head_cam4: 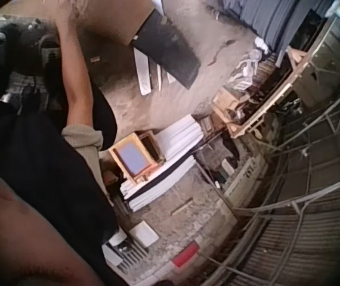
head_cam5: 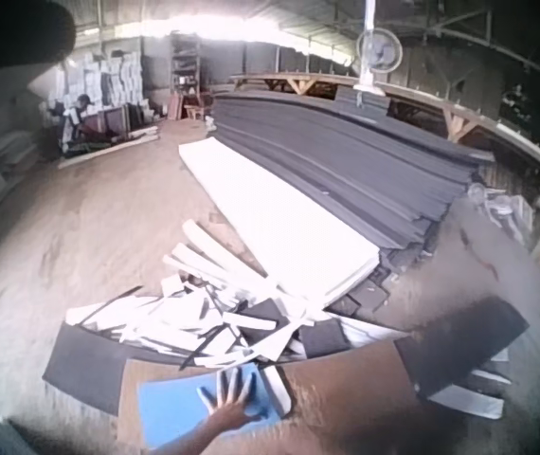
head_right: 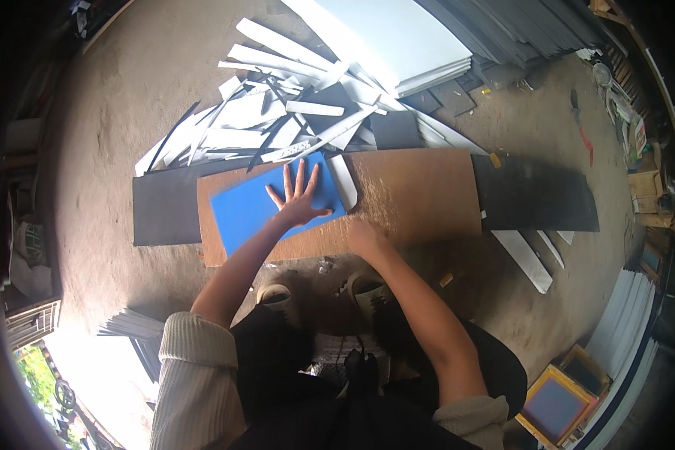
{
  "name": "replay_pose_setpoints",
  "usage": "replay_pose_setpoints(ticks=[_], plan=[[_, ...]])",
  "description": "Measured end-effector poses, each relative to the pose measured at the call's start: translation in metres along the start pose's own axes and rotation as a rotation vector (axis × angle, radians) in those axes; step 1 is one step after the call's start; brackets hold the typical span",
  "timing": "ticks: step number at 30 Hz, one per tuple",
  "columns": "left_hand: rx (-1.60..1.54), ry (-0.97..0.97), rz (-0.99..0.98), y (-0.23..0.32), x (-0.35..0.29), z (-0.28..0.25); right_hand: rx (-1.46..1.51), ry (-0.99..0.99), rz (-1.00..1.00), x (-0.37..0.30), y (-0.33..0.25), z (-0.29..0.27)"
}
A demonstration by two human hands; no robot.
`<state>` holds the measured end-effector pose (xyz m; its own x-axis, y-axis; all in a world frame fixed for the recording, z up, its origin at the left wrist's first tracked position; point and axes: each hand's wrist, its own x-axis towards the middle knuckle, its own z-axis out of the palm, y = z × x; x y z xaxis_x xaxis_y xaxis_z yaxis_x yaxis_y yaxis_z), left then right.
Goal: The person sits on the floor and repeatedly cuts white foam sheets using a blue template and a red utility knife. They align the template, score the foam, and stack the cut pieces.
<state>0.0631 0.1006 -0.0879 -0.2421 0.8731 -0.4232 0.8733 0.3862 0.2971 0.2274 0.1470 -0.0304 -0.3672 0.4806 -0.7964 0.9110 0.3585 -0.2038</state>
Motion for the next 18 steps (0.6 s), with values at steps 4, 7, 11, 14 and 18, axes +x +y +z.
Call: replay_pose_setpoints(ticks=[4, 7, 11, 14, 18], plan=[[-0.042, 0.007, 0.027, 0.007, 0.002, -0.001, -0.012, 0.462, -0.135, 0.016, 0.016, -0.013], [-0.037, -0.024, 0.005, 0.002, -0.001, -0.002, 0.032, 0.575, -0.154, 0.035, -0.017, -0.037], [-0.055, -0.034, 0.027, 0.003, -0.001, -0.002, -0.007, 0.542, -0.161, 0.066, -0.032, -0.040], [-0.070, -0.016, 0.030, 0.002, 0.000, -0.002, -0.028, 0.474, -0.128, 0.076, -0.040, -0.043], [-0.061, -0.010, 0.020, 0.002, 0.001, -0.001, 0.047, 0.263, -0.045, 0.080, -0.048, -0.060]])
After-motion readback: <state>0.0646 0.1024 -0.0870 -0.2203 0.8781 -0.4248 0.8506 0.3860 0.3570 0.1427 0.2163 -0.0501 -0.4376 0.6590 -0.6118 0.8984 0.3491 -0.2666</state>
